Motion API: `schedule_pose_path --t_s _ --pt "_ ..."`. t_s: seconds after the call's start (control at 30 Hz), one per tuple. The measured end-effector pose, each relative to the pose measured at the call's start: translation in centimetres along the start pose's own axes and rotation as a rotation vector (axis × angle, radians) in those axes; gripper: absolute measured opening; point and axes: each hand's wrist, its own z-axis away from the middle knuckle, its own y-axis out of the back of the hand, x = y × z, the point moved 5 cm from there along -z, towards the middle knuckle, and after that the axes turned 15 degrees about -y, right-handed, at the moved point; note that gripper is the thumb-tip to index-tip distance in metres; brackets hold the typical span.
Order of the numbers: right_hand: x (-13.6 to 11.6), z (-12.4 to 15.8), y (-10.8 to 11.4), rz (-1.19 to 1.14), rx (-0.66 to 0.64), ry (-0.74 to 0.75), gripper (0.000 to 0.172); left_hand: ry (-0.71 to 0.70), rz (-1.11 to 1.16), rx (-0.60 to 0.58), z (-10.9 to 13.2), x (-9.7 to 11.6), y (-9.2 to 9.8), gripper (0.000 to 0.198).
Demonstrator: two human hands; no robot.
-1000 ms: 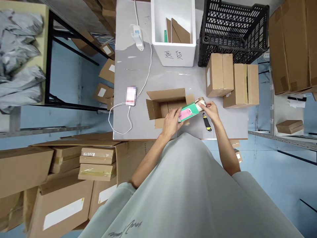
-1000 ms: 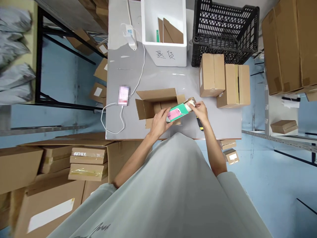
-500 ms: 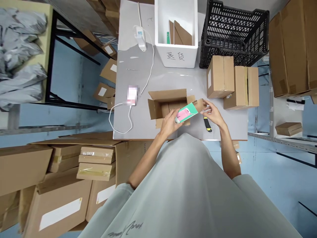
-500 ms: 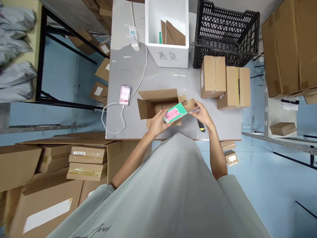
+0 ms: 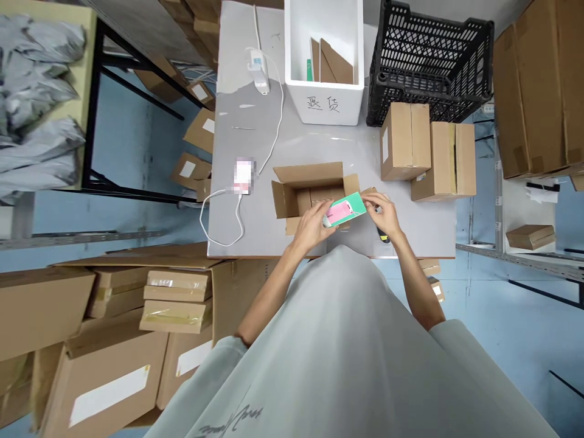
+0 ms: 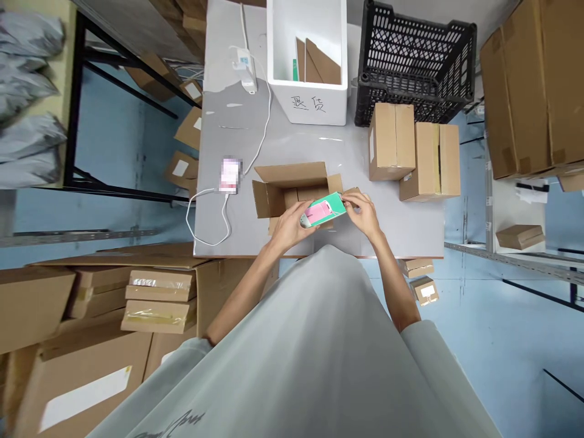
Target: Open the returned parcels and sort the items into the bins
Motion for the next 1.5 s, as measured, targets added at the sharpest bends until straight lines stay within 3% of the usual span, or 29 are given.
schedule_pose_path --t_s 0.1,0.13,0.23,0.33,0.53,0.8,1.13,1.4,1.5 --pt "2.3 -0.6 1.5 -0.078 0.248 -0.146 0.056 -0.011 0.006 0.004 0.2 0.1 0.3 0.077" --pt "3.3 -0.9 1.8 -0.145 0.276 -0.235 0.063 -0.016 0.011 0.001 0.2 0.2 0.4 0.077" --pt "6.0 -1.7 1.7 -0.362 0.192 -0.456 0.073 -0.028 0.024 -0.023 0.2 0.3 0.5 0.079" --pt "6.9 -1.9 1.7 -0.468 0.156 -0.513 0.067 -0.033 0.007 -0.054 0.2 0.2 0.3 0.079" --pt "5.3 -1.0 -0.1 -0.504 -0.072 -0.527 0.062 -0.015 -0.033 -0.096 0.2 -0.1 -0.4 0.082" --pt "3.2 0.8 -1.2 -0.407 -0.040 -0.431 0.061 -0.042 -0.044 -0.104 0.1 0.0 -0.6 0.079" --pt "3.5 0.6 -1.3 -0.341 0.037 -0.415 0.059 -0.067 -0.097 -0.151 0.3 0.5 -1.1 0.080" --pt "3.4 1.9 -1.7 -0.436 -0.225 -0.336 0.066 0.000 0.047 -0.104 0.6 0.0 -0.2 0.078" --pt "3.6 2.5 -2.1 -0.427 -0.213 -0.361 0.074 0.020 0.098 -0.112 0.8 0.2 0.0 0.080"
